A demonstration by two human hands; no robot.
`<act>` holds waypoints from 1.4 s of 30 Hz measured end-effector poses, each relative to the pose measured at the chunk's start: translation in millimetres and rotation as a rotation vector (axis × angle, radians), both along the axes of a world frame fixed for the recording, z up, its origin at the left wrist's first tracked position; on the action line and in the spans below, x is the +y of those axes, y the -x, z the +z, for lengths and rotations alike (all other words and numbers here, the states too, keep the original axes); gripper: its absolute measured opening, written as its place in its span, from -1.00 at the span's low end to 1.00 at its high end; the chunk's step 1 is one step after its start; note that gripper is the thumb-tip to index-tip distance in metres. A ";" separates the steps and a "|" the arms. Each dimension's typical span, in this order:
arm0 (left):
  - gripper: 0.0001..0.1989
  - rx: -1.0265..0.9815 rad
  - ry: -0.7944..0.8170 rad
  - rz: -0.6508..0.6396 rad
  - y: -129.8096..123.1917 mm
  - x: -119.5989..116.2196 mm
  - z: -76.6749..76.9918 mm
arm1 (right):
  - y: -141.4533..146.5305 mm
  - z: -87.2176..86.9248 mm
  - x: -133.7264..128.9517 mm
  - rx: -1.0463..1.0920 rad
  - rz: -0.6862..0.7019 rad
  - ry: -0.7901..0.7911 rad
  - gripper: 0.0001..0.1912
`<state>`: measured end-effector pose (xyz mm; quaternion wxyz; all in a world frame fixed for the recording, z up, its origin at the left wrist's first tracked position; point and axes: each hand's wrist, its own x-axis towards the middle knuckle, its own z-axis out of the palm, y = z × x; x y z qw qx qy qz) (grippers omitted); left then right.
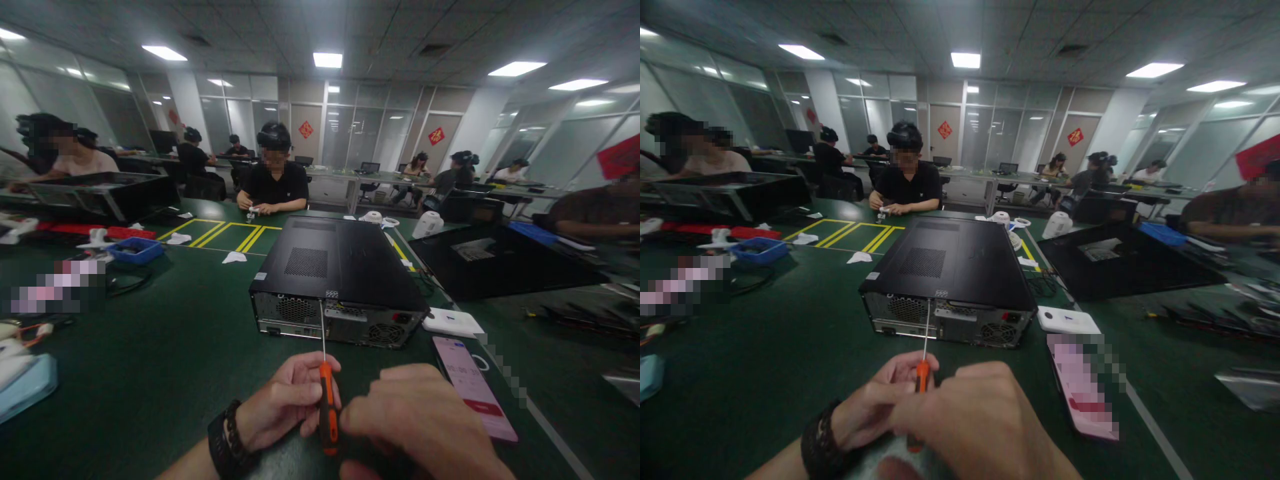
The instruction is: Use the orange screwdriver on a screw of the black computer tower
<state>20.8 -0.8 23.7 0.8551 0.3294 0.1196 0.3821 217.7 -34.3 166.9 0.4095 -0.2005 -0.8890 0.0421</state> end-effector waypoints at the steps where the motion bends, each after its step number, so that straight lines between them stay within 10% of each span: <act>1: -0.53 -0.001 0.000 0.003 -0.3 -0.5 0.3 | 0.4 -17.3 7.7 0.098 -0.074 -0.052 -0.88; 8: -0.47 0.022 0.006 0.036 -0.5 -1.6 5.0 | -11.9 -113.5 28.5 0.134 -0.180 -0.173 -0.62; 25: -0.51 0.019 0.011 0.057 -1.1 -5.7 5.1 | 6.2 -123.4 19.2 0.042 0.084 -0.128 -0.62; 42: -0.47 0.058 0.030 0.064 0.6 -2.6 7.4 | 15.4 -124.5 16.2 -0.050 -0.042 -0.123 -0.53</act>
